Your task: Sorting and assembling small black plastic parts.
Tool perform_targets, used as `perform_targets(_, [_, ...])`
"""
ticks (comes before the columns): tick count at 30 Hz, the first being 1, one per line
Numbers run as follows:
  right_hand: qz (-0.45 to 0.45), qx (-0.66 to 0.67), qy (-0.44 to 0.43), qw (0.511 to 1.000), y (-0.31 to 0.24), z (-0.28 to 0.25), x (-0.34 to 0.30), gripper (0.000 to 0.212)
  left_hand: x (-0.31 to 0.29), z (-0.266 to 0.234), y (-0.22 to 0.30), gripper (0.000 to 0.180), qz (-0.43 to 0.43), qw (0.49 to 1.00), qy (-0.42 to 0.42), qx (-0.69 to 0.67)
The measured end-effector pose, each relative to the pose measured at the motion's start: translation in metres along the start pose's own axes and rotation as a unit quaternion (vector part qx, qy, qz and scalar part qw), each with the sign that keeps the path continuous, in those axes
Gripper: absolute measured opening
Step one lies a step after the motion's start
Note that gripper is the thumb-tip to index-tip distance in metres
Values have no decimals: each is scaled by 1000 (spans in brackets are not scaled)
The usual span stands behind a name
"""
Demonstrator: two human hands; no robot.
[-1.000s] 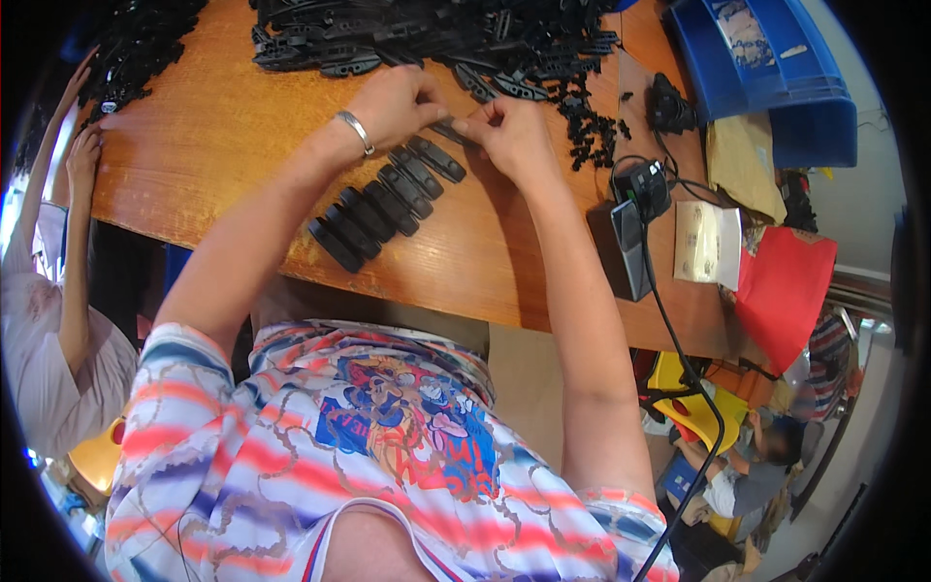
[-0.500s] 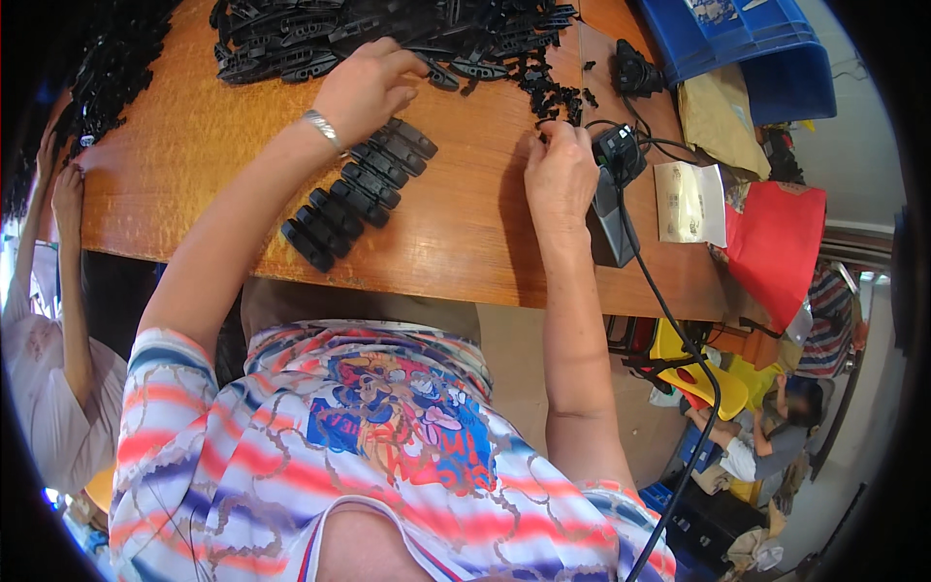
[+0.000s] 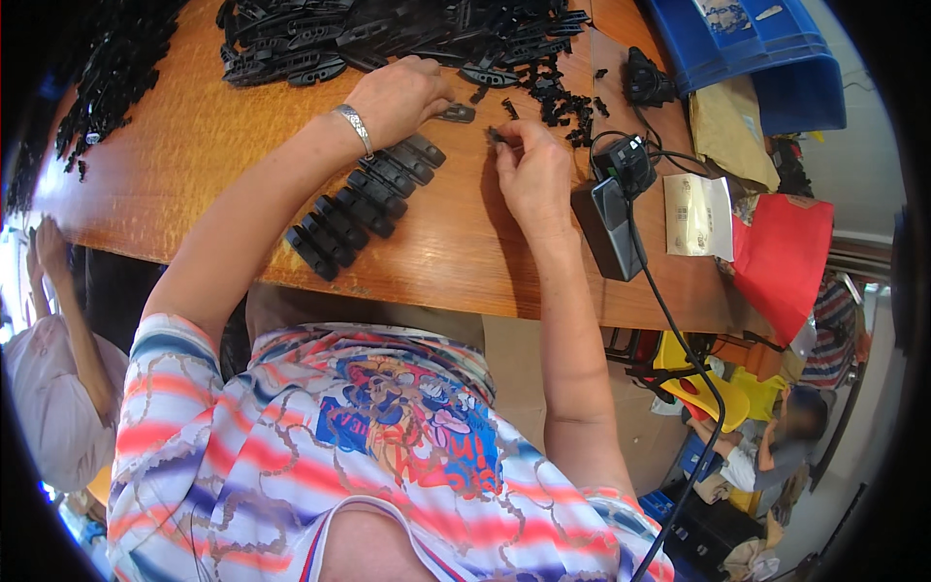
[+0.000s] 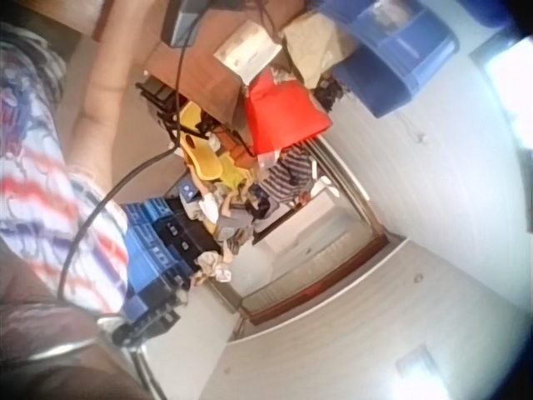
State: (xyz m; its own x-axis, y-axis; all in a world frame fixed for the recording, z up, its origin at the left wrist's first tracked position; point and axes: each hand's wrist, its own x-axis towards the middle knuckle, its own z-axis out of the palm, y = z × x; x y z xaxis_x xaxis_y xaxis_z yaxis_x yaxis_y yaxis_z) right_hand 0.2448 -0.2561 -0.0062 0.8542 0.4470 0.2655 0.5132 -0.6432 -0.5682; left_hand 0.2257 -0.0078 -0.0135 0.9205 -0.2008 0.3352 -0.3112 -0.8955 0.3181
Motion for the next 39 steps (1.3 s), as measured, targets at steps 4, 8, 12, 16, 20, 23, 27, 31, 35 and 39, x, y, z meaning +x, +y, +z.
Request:
perform_targets(4, [-24, 89, 33, 995, -13, 17, 2, 10, -7, 0, -6, 22, -17, 997, 42, -70])
perform_targets(8, [-58, 115, 65, 989, -19, 23, 8, 9, -20, -7, -4, 22, -63, 989, 28, -130])
perform_targets(12, [-85, 109, 63, 988, -14, 28, 14, 9, -25, -7, -6, 23, -68, 990, 22, -125])
perform_targets(16, [-102, 106, 54, 988, -15, 28, 17, 10, -25, -7, -11, 24, -66, 989, 20, -131])
perform_targets(20, [-110, 122, 34, 986, -23, 22, 23, 10, -24, -5, -13, 21, -89, 987, 9, -133])
perform_targets(23, [-155, 121, 46, 979, -23, 24, 30, 10, -19, 4, -13, 22, -36, 985, 32, -165])
perform_targets(27, [-159, 56, -5, 986, -23, 39, 44, 6, -22, 4, -22, 22, -55, 983, 6, -174])
perform_targets(31, [-186, 25, -51, 981, -11, 50, 60, 10, -25, -1, -23, 23, -49, 971, 16, -234])
perform_targets(35, [-131, 48, -69, 988, -12, 40, 58, 12, -23, 8, -34, 24, -63, 964, -26, -258])
perform_targets(39, [-102, 11, -60, 993, -8, 42, 61, 13, -16, 3, -17, 26, -62, 965, -32, -252])
